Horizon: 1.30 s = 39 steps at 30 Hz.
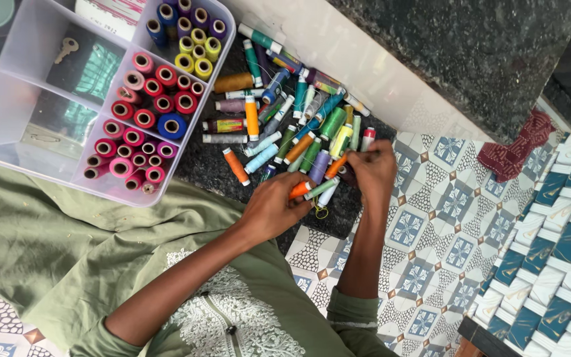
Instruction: The person sits on the floor and organizes a plastic compartmentalized box containing sewing supplies. They pick up various colored thread spools, examine them, and place them into the box or on the floor. They also handle a ball of white yarn and a small packet of needles.
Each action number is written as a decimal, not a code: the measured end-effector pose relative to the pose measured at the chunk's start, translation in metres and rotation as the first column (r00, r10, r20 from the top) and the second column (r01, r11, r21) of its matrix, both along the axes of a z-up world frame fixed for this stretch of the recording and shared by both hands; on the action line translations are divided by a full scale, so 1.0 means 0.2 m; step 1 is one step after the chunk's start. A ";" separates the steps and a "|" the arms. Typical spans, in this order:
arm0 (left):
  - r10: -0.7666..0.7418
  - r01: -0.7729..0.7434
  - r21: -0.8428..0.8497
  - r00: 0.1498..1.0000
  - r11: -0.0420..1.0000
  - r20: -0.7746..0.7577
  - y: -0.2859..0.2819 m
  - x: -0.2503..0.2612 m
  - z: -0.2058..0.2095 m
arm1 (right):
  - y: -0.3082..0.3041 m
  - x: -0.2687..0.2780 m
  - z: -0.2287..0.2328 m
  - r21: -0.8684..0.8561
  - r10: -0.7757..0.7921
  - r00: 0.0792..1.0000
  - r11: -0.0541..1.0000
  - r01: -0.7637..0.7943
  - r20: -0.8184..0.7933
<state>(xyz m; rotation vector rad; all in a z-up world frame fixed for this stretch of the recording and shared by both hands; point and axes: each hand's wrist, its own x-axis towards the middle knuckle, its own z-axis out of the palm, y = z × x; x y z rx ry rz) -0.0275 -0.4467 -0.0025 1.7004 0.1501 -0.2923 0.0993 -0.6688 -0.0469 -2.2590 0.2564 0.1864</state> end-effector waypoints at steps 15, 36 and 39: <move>0.145 -0.209 0.107 0.893 0.972 0.426 0.12 0.26 0.21 | 0.13 -0.03 0.31 0.369 0.055 0.900 0.900 -0.232 0.431; 0.573 -0.445 -0.419 0.779 0.791 0.255 0.55 0.25 0.39 | 0.56 -0.03 0.39 -0.206 0.569 0.710 0.819 -0.536 0.416; 0.600 -0.425 -0.520 0.767 0.741 0.227 0.65 0.21 0.42 | 0.65 -0.05 0.55 -0.133 0.526 0.748 0.843 -0.521 0.404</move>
